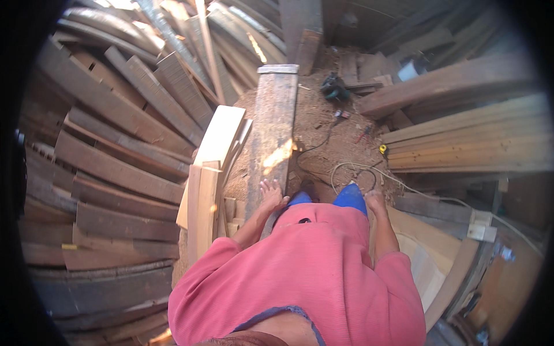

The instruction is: The person selects wooden planks from a pile, positions them on a workbench, and uses a circular saw to cut them. They also use a hammer to tap pieces into alignment and handle various wood scraps throughout the process.

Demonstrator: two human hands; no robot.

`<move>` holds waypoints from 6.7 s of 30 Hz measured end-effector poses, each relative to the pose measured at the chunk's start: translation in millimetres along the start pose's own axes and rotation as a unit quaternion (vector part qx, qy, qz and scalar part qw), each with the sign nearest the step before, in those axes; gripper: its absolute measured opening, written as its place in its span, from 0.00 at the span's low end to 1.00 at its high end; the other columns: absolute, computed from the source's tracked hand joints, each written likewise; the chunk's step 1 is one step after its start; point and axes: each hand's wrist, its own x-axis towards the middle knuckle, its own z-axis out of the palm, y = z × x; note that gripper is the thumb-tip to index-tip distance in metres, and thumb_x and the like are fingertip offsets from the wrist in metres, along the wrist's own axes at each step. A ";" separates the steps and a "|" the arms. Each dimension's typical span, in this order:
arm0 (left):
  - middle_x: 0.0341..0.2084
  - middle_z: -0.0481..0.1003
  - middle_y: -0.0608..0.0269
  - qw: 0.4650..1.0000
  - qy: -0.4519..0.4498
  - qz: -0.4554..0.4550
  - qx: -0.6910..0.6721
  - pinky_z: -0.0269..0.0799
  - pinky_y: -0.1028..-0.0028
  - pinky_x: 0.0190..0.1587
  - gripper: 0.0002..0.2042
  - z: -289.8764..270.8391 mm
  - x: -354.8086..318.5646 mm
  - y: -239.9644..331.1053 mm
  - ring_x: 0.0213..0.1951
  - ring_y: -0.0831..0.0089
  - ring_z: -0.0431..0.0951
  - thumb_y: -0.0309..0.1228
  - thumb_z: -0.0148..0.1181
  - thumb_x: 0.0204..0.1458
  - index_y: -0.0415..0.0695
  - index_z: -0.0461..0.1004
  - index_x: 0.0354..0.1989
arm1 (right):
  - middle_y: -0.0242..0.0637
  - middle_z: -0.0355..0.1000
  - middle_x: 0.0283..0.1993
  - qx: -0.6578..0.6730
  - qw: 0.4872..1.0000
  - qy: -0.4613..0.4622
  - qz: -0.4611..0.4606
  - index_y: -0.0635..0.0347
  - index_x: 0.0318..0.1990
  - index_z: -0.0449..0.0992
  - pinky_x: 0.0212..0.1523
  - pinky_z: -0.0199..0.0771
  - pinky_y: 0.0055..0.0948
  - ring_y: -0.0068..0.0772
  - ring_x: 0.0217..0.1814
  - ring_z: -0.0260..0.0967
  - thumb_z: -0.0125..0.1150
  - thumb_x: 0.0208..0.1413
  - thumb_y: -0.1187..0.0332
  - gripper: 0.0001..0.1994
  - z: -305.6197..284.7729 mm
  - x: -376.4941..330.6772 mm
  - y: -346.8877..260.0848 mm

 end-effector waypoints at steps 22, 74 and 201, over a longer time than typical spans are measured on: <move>0.77 0.34 0.32 0.964 0.002 -0.186 -0.190 0.35 0.39 0.76 0.48 -31.8 3.5 41.7 0.78 0.37 0.28 0.51 0.63 0.56 0.36 0.46 0.77 | 0.49 0.80 0.38 -0.147 0.951 -0.204 -0.180 0.68 0.41 0.83 0.44 0.76 0.41 0.43 0.40 0.77 0.60 0.60 0.60 0.16 -62.1 263.2 -160.2; 0.44 0.80 0.60 0.183 0.461 -0.256 -0.830 0.77 0.73 0.42 0.27 110.2 -107.7 -66.6 0.38 0.72 0.81 0.41 0.64 0.61 0.37 0.70 0.64 | 0.29 0.69 0.27 -0.026 0.785 -0.557 -0.269 0.59 0.37 0.76 0.26 0.65 0.28 0.23 0.26 0.65 0.66 0.61 0.48 0.20 299.0 51.7 -579.3; 0.73 0.47 0.34 0.964 0.162 -0.186 -0.098 0.45 0.38 0.70 0.67 -195.9 215.7 92.8 0.71 0.31 0.50 0.46 0.80 0.34 0.73 0.32 0.80 | 0.55 0.79 0.46 0.436 0.116 -0.700 -0.553 0.71 0.45 0.81 0.46 0.76 0.43 0.49 0.46 0.78 0.56 0.71 0.54 0.22 -338.0 92.3 -525.4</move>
